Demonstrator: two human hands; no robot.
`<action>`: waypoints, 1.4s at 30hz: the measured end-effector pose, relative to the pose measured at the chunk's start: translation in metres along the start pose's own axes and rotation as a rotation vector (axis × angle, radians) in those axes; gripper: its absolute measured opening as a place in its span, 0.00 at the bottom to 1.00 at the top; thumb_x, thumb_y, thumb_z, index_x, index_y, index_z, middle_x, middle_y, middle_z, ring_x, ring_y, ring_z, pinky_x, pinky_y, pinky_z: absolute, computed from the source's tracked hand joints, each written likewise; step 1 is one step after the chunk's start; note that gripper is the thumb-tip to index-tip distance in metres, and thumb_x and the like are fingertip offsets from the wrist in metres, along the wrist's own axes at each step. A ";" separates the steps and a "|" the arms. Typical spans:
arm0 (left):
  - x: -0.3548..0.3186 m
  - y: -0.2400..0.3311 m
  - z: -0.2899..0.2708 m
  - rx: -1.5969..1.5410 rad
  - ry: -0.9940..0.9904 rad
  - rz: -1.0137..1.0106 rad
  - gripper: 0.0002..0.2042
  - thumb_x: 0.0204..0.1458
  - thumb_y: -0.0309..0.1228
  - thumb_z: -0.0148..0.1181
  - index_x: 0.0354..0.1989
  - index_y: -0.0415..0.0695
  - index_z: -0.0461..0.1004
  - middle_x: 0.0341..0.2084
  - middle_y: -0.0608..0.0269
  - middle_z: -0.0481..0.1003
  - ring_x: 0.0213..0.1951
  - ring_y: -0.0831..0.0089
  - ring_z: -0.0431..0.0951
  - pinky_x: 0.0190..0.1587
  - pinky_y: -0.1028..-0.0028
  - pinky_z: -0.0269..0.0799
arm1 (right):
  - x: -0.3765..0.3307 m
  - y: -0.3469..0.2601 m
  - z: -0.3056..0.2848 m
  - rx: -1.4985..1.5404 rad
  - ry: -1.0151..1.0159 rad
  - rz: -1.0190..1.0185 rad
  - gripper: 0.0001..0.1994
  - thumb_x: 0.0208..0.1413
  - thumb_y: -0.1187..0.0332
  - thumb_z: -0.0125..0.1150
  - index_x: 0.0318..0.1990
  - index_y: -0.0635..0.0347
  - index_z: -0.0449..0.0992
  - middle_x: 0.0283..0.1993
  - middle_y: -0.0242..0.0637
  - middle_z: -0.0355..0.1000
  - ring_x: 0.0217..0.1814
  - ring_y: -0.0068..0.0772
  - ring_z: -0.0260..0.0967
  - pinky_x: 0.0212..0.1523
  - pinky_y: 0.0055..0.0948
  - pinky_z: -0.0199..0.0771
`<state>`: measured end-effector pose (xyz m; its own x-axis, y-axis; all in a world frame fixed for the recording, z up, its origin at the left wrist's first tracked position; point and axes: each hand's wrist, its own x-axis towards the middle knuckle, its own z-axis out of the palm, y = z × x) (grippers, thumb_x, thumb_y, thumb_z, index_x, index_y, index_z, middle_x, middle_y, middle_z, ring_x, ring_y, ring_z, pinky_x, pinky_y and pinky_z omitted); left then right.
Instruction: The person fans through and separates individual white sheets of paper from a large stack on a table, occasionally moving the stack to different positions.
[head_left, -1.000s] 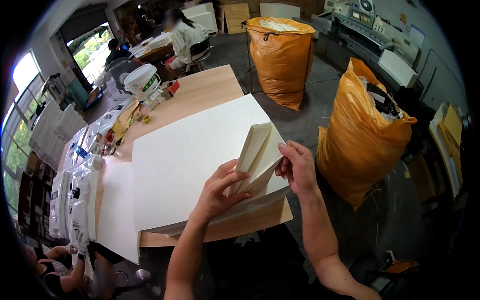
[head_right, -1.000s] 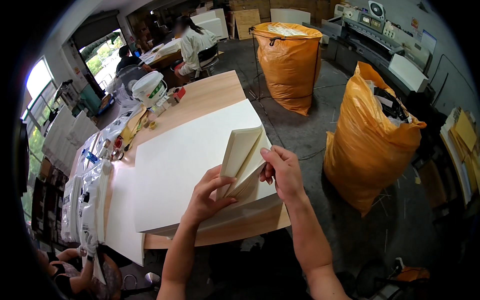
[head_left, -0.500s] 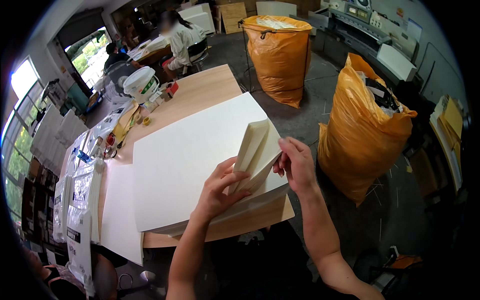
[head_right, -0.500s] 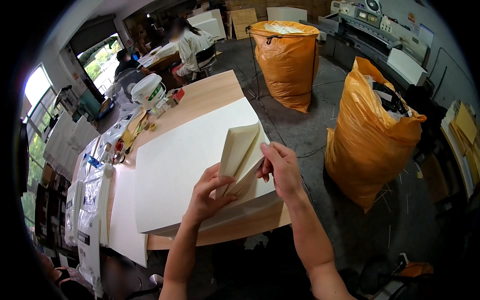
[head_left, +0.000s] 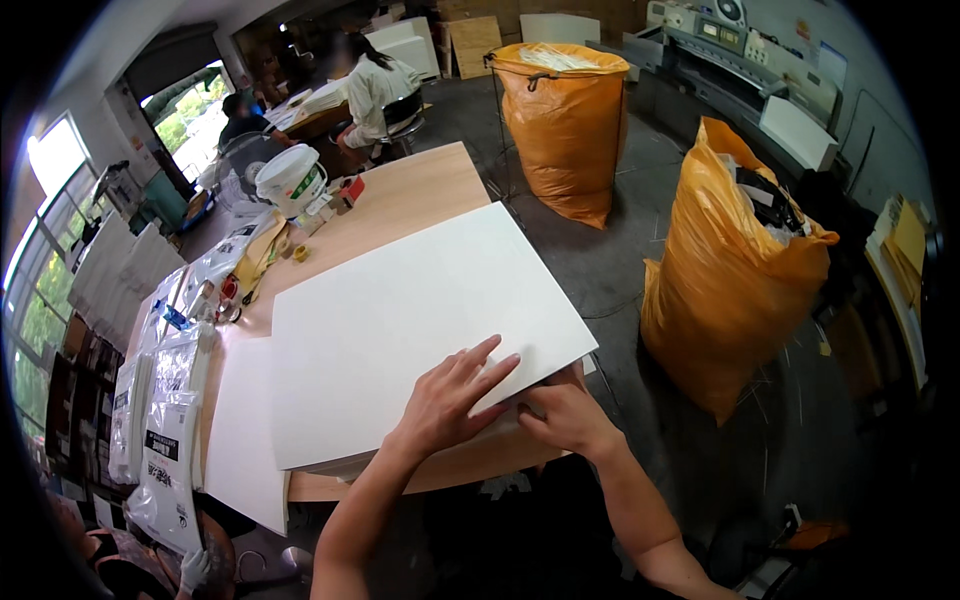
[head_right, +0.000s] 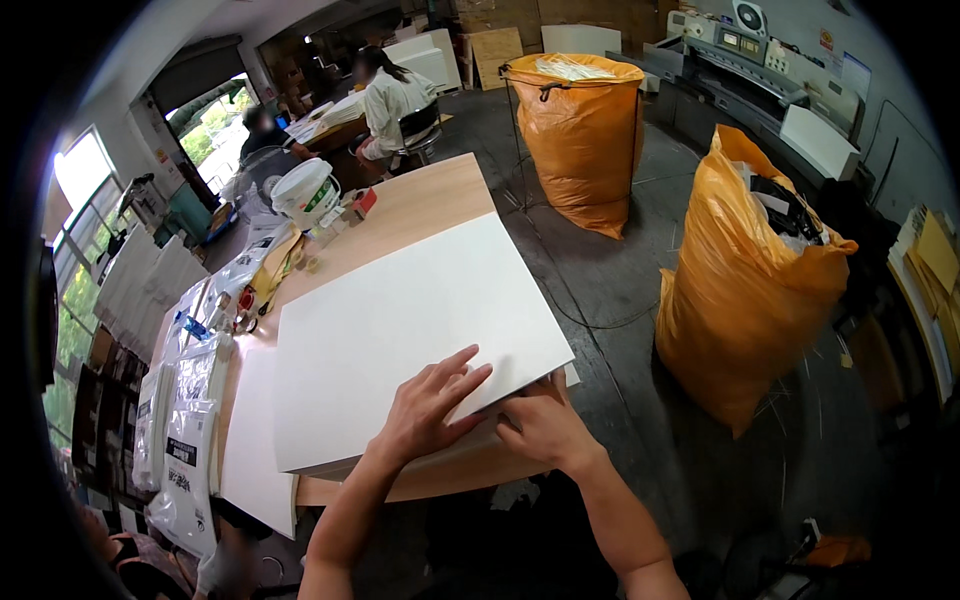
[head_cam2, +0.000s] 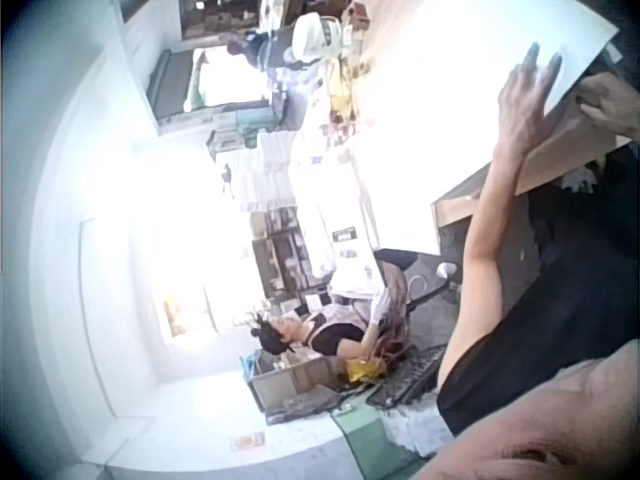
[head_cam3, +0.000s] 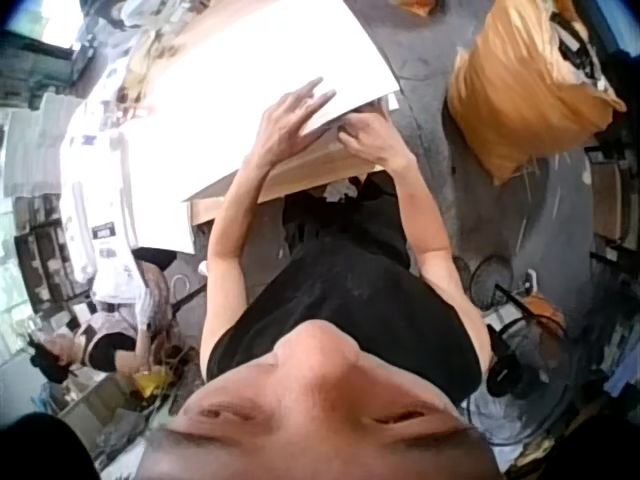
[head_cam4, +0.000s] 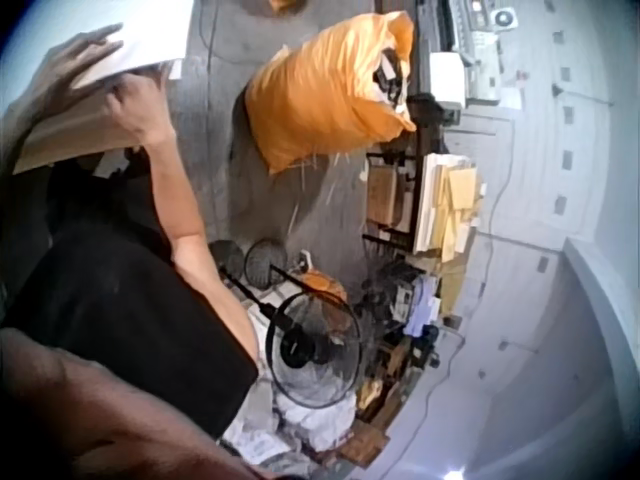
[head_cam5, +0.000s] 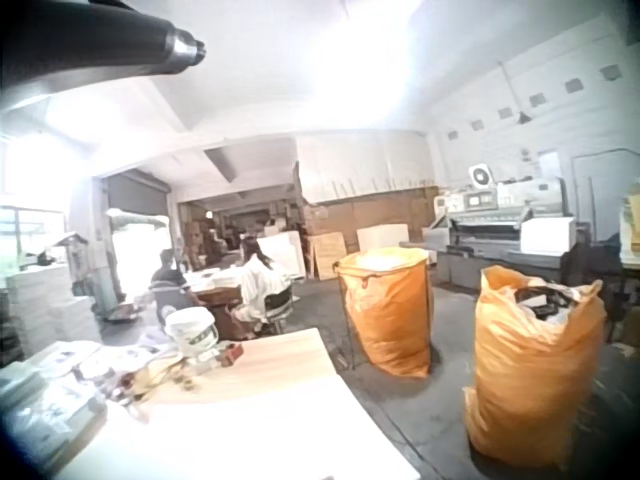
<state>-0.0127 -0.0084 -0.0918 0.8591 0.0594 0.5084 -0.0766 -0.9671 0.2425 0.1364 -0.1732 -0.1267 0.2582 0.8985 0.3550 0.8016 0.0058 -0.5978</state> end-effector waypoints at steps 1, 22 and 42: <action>0.000 -0.001 0.003 -0.015 0.007 -0.030 0.32 0.45 0.33 0.75 0.62 0.53 0.72 0.60 0.57 0.73 0.50 0.54 0.80 0.55 0.59 0.78 | -0.001 0.000 0.000 0.000 -0.003 0.022 0.13 0.52 0.65 0.63 0.44 0.59 0.82 0.48 0.49 0.77 0.58 0.54 0.69 0.66 0.48 0.59; 0.009 -0.010 0.007 -0.223 0.110 -0.178 0.14 0.56 0.19 0.60 0.46 0.53 0.82 0.62 0.50 0.71 0.49 0.52 0.83 0.49 0.63 0.83 | 0.040 -0.002 -0.034 0.043 0.347 0.313 0.21 0.64 0.58 0.64 0.27 0.65 0.66 0.22 0.39 0.70 0.25 0.29 0.72 0.28 0.32 0.69; 0.005 -0.022 0.007 -0.386 0.105 -0.180 0.25 0.40 0.42 0.80 0.50 0.60 0.83 0.62 0.58 0.70 0.49 0.57 0.82 0.50 0.63 0.82 | 0.048 0.003 -0.048 1.125 0.275 0.463 0.17 0.66 0.58 0.60 0.26 0.56 0.70 0.21 0.28 0.69 0.20 0.20 0.69 0.21 0.20 0.63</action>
<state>-0.0028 0.0110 -0.1002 0.8215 0.2630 0.5059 -0.1307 -0.7768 0.6160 0.1772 -0.1512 -0.0771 0.6058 0.7956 0.0042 -0.2656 0.2072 -0.9415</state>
